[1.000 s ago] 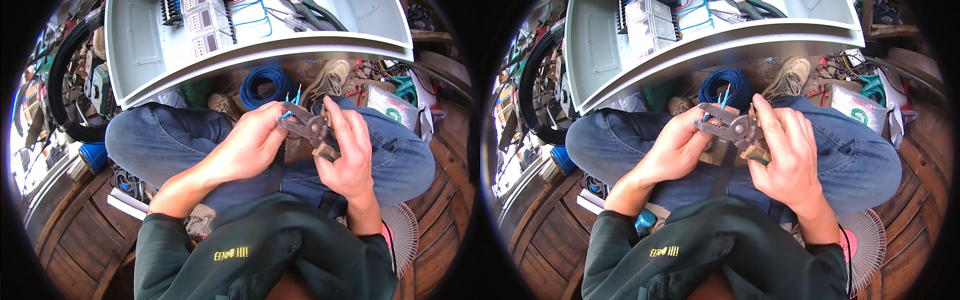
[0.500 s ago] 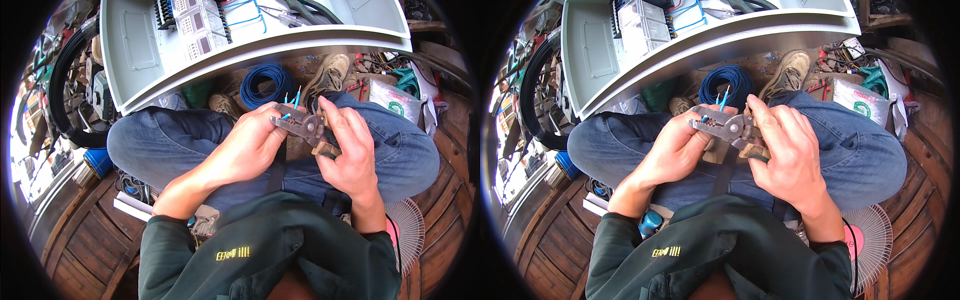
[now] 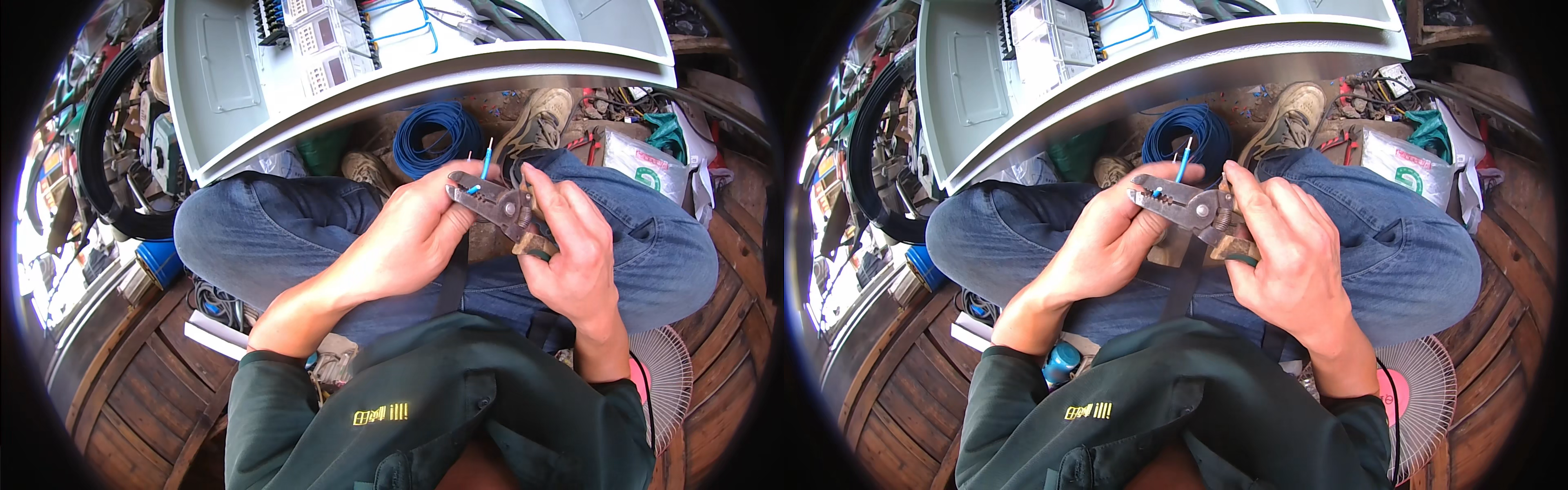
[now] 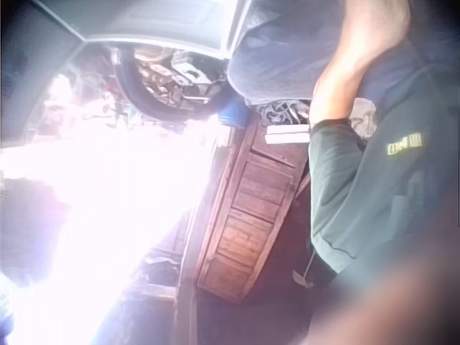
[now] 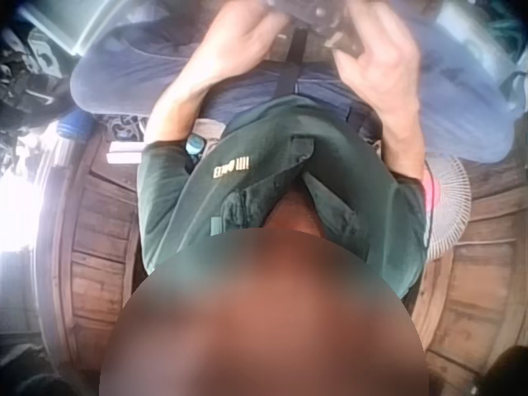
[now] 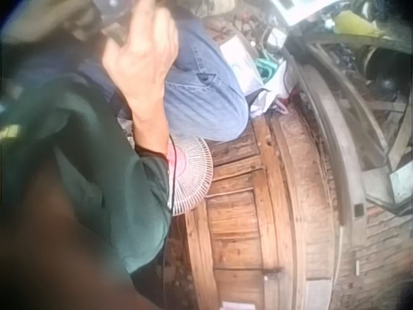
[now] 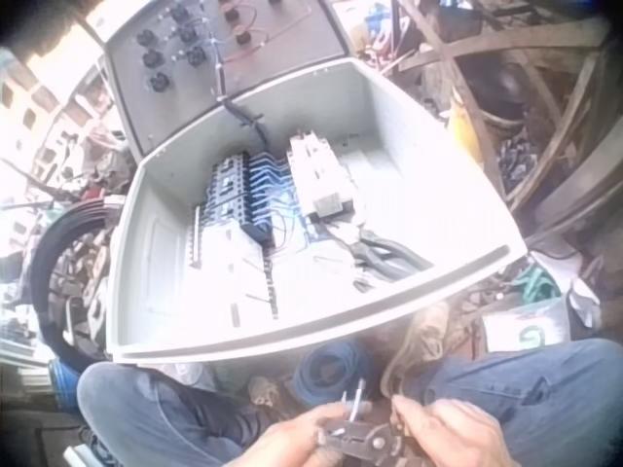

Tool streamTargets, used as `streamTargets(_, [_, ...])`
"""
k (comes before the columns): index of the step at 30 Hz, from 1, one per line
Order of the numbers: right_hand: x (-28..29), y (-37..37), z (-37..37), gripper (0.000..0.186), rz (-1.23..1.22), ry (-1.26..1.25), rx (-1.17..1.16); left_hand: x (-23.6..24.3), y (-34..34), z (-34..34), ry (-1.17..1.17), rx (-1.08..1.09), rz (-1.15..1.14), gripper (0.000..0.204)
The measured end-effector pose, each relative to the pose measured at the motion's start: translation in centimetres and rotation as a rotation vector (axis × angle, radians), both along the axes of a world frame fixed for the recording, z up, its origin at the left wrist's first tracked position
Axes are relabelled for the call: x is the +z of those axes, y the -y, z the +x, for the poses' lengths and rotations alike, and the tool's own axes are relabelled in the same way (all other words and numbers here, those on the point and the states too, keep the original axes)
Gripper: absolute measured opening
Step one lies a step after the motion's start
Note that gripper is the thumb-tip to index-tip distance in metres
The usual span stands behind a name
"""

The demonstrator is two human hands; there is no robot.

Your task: The person strips the insulation from several blue wires using pliers and then inserts the stripped ends into terminals inside an open electrical box. The person repeats this process for multiple wires.

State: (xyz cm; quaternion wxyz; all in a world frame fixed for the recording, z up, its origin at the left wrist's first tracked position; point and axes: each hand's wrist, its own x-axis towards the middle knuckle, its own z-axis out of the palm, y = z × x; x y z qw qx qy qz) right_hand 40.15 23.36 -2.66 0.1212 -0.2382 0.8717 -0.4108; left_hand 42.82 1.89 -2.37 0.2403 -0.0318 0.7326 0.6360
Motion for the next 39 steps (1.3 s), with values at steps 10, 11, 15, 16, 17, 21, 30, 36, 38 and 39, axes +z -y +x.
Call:
streamTargets(10, [-0.4, -0.1, -0.3, 0.069, -0.044, 0.068, -0.051, 0.7, 1.0, -0.2, 0.432, 0.175, 0.409, 0.014])
streamTargets(11, [-0.4, -0.1, -0.4, 0.068, -0.043, 0.071, -0.047, 0.6, 1.0, -0.2, 0.452, 0.179, 0.424, 0.014])
streamTargets(15, [-0.5, -0.2, -0.7, 0.071, -0.074, 0.07, -0.03, 0.0, 0.8, 0.0, 0.4, 0.247, 0.524, 0.013])
streamTargets(16, [-0.5, -0.2, -0.7, 0.071, -0.073, 0.063, -0.024, 0.0, 0.9, 0.0, 0.401, 0.229, 0.506, 0.012])
streamTargets(17, [-0.5, -0.3, -0.7, 0.071, -0.069, 0.059, -0.017, 0.0, 1.0, 0.0, 0.401, 0.212, 0.488, 0.011])
streamTargets(21, [-0.3, -0.3, -0.7, 0.068, -0.048, 0.071, -0.019, 0.1, 1.1, 0.1, 0.32, 0.235, 0.478, 0.009])
streamTargets(30, [-0.1, -0.1, -0.7, 0.069, -0.039, 0.07, -0.024, 0.2, 0.5, 0.1, 0.278, 0.277, 0.386, 0.01])
streamTargets(36, [-0.1, 0.1, -0.5, 0.068, -0.027, 0.08, -0.036, 0.1, 0.4, 0.1, 0.263, 0.284, 0.369, 0.01])
streamTargets(38, [-0.1, 0.1, -0.5, 0.068, -0.034, 0.07, -0.033, 0.1, 0.4, 0.1, 0.261, 0.288, 0.365, 0.01])
streamTargets(39, [-0.1, 0.1, -0.5, 0.068, -0.034, 0.07, -0.035, 0.1, 0.4, 0.2, 0.259, 0.289, 0.359, 0.01])
